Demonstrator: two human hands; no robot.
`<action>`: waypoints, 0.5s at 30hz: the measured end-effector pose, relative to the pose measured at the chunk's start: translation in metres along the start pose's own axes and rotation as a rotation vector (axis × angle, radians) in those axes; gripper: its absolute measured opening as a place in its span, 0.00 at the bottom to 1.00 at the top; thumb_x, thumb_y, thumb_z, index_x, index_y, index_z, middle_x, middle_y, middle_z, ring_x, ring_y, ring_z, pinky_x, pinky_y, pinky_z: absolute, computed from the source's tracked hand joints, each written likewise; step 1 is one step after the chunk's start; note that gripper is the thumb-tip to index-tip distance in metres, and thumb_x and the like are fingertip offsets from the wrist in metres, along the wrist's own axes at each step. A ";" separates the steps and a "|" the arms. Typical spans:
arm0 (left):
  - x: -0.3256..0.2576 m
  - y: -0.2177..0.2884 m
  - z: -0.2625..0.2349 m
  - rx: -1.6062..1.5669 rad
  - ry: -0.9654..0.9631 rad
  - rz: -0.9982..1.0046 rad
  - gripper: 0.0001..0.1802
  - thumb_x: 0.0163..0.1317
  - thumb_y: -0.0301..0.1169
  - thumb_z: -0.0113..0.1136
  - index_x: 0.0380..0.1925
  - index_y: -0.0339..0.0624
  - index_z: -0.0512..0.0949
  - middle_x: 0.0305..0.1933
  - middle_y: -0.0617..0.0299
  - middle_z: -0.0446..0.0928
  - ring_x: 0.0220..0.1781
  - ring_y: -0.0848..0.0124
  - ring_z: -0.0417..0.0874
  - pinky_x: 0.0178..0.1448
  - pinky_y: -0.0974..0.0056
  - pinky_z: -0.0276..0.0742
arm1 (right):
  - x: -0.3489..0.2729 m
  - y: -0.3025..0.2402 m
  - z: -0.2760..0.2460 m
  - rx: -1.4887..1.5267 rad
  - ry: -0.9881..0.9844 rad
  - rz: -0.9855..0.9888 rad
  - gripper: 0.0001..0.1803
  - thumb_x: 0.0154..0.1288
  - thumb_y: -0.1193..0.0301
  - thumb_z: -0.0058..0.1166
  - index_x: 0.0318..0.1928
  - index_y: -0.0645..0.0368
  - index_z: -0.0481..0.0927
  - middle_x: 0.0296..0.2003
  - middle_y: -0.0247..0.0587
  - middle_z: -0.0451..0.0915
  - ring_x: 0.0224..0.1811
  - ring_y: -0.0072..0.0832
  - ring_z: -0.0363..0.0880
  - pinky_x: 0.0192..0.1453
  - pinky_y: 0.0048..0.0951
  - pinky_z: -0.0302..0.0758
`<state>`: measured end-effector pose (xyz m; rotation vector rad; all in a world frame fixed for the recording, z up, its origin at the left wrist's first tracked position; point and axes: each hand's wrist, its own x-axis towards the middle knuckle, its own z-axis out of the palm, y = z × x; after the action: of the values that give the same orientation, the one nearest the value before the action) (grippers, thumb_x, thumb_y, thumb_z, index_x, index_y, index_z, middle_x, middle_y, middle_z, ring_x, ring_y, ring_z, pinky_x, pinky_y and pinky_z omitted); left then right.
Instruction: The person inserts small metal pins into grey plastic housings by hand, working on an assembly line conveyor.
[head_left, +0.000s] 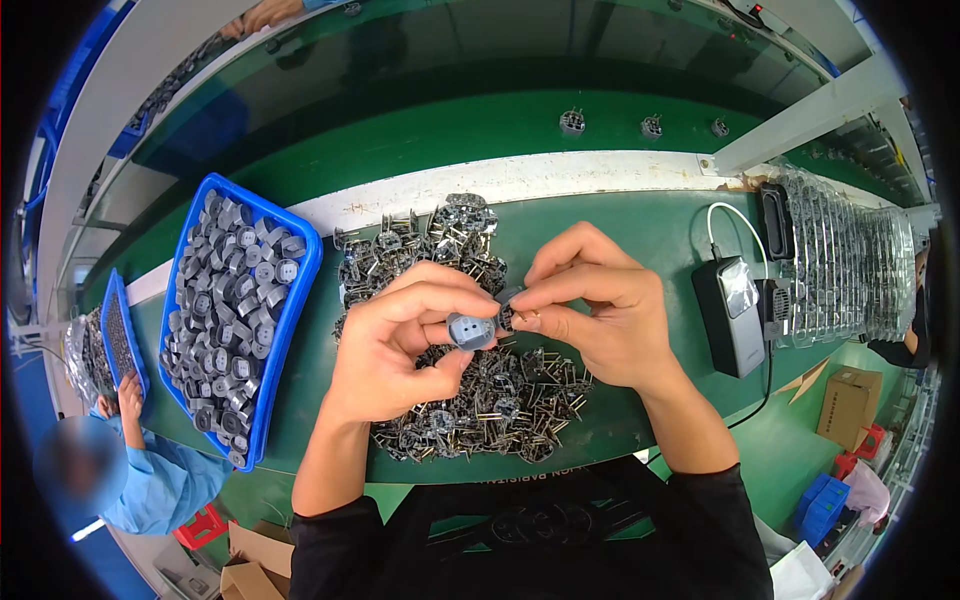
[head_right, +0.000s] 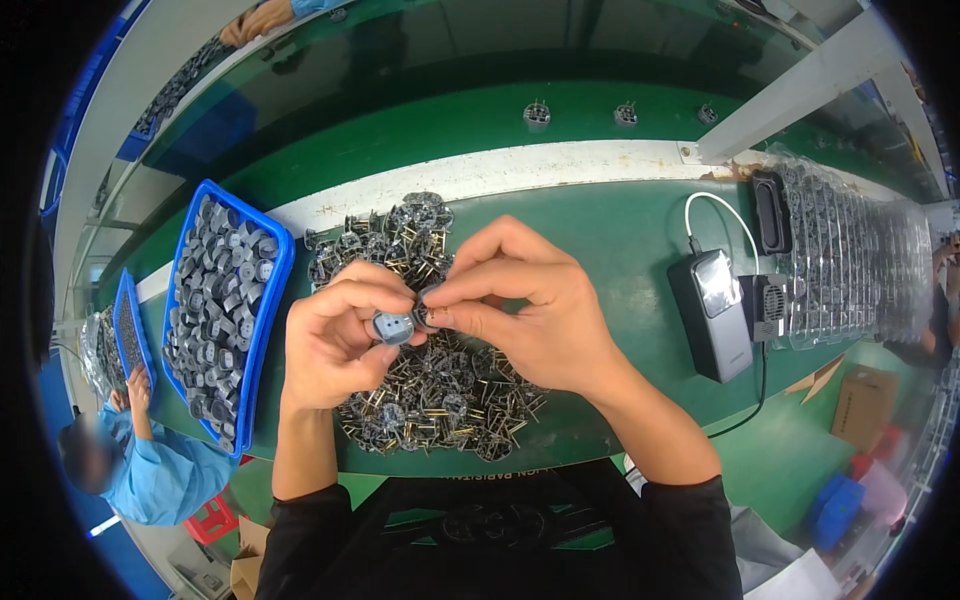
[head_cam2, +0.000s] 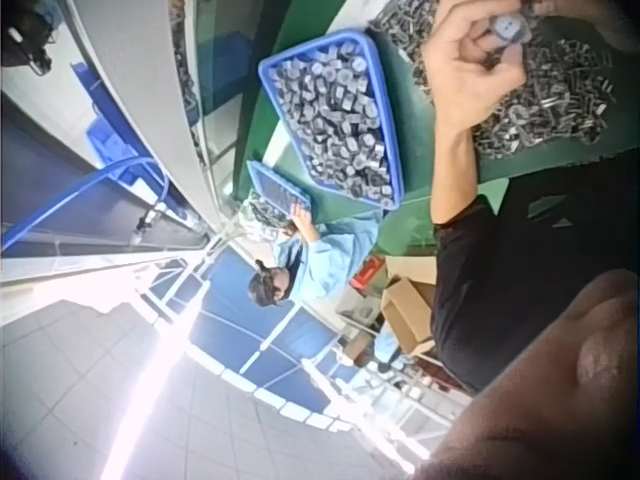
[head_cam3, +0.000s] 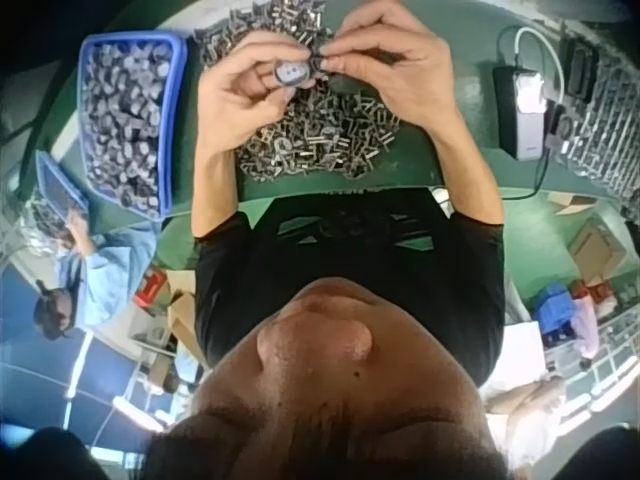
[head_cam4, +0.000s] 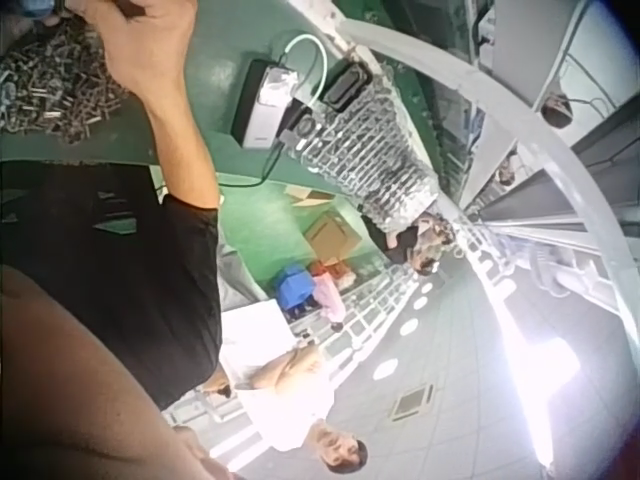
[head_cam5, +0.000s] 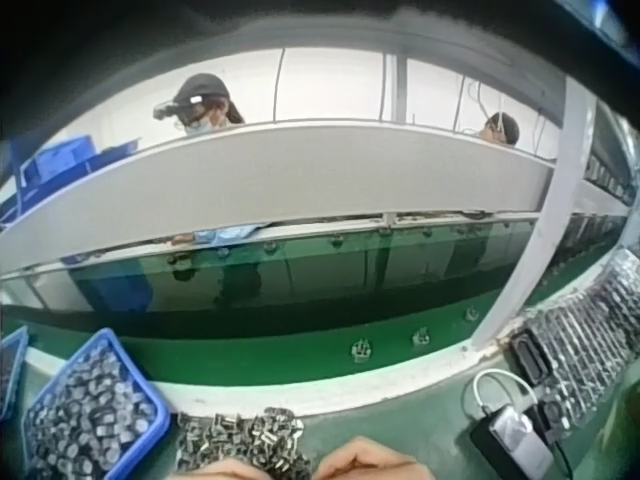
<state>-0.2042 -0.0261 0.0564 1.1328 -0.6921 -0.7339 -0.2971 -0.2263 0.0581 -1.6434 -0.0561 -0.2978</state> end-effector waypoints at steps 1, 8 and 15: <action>0.000 0.000 0.000 -0.002 0.002 0.000 0.25 0.46 0.04 0.55 0.48 0.27 0.79 0.53 0.53 0.71 0.53 0.63 0.82 0.58 0.61 0.84 | 0.000 0.002 0.001 -0.001 -0.002 0.002 0.11 0.55 0.85 0.65 0.39 0.60 0.87 0.38 0.36 0.76 0.41 0.23 0.81 0.41 0.22 0.81; -0.001 0.000 -0.004 0.067 0.069 -0.009 0.24 0.48 0.05 0.54 0.47 0.27 0.79 0.51 0.53 0.72 0.49 0.64 0.83 0.57 0.61 0.85 | 0.006 0.004 0.016 0.263 0.068 0.267 0.10 0.56 0.85 0.64 0.39 0.63 0.85 0.44 0.41 0.79 0.42 0.25 0.82 0.45 0.25 0.81; -0.003 0.009 -0.010 0.040 0.305 0.041 0.21 0.52 0.07 0.58 0.49 0.25 0.76 0.50 0.55 0.72 0.47 0.67 0.83 0.54 0.64 0.85 | 0.046 0.010 -0.002 0.135 0.044 0.226 0.09 0.61 0.81 0.63 0.42 0.67 0.82 0.34 0.38 0.85 0.33 0.19 0.82 0.37 0.19 0.79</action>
<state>-0.1962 -0.0162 0.0615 1.2316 -0.4721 -0.4996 -0.2508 -0.2360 0.0590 -1.4931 0.1394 -0.1531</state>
